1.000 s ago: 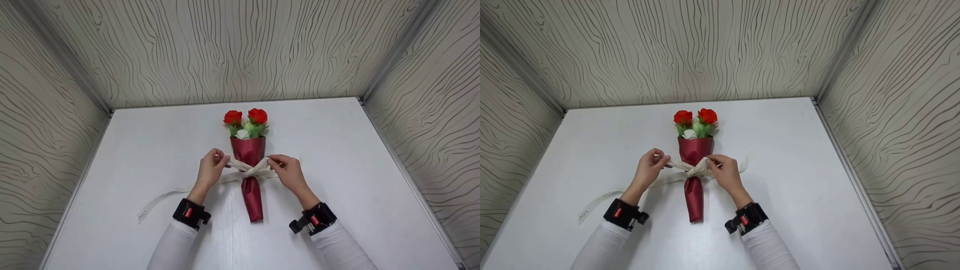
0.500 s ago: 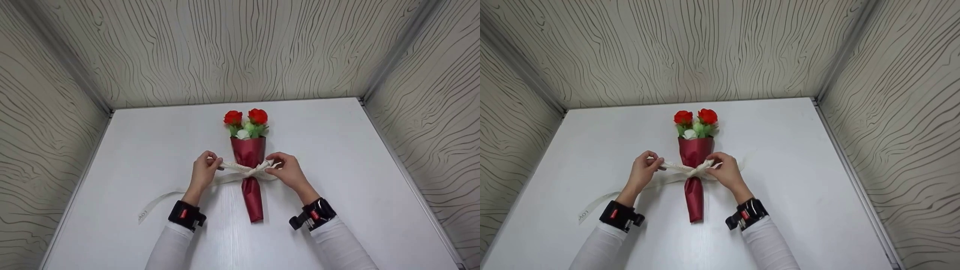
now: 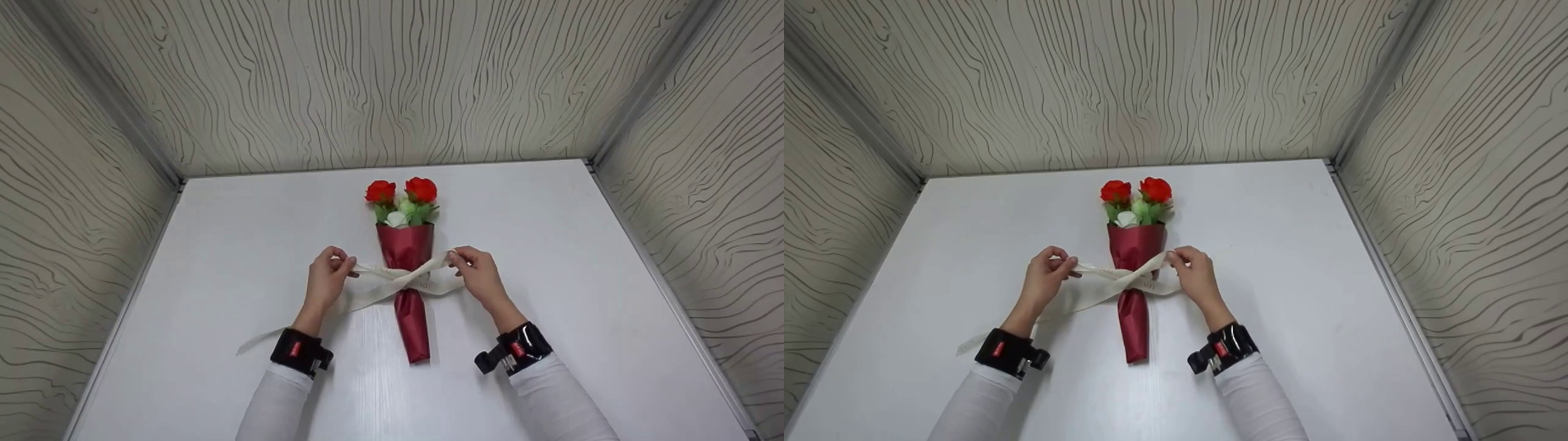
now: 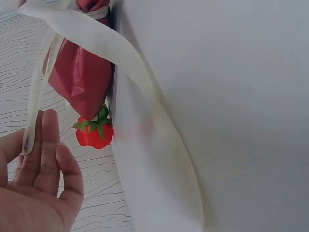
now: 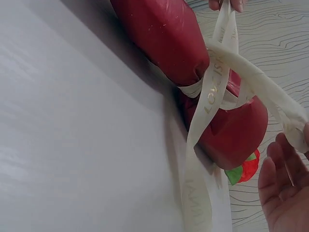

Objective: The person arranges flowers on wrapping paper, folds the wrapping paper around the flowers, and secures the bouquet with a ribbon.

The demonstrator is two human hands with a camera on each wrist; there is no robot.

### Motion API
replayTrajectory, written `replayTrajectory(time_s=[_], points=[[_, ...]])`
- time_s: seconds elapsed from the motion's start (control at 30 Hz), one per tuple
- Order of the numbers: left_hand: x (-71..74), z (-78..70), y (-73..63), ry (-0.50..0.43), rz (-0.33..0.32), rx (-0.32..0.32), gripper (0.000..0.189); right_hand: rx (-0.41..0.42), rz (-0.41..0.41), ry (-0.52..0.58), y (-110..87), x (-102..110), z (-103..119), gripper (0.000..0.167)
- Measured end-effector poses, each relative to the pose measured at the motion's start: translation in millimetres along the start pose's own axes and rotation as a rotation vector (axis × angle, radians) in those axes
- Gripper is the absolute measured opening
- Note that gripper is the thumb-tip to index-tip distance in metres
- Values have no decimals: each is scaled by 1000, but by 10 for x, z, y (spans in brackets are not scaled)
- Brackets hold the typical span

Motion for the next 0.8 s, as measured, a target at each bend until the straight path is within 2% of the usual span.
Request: replayTrajectory(time_s=[0.2, 0.47, 0.63, 0.8], points=[[30, 71, 15, 23, -8, 17, 14, -116, -29, 91, 29, 100, -157, 23], [68, 125, 25, 27, -19, 36, 14, -261, -33, 47, 47, 180, -386, 23], [72, 144, 26, 41, -20, 43, 14, -232, -33, -8, 45, 181, -385, 18], [69, 146, 29, 20, -24, 38, 14, -181, -65, -96, 66, 218, -376, 33]])
Point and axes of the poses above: each hand's wrist, its own y-axis towards the middle knuckle, its own x-axis out of the back of the hand, z = x × y, the point moved 9 cm from there along y, towards the middle knuckle, and after that the axes turned 11 degrees about -z, right-handed, at the moved point
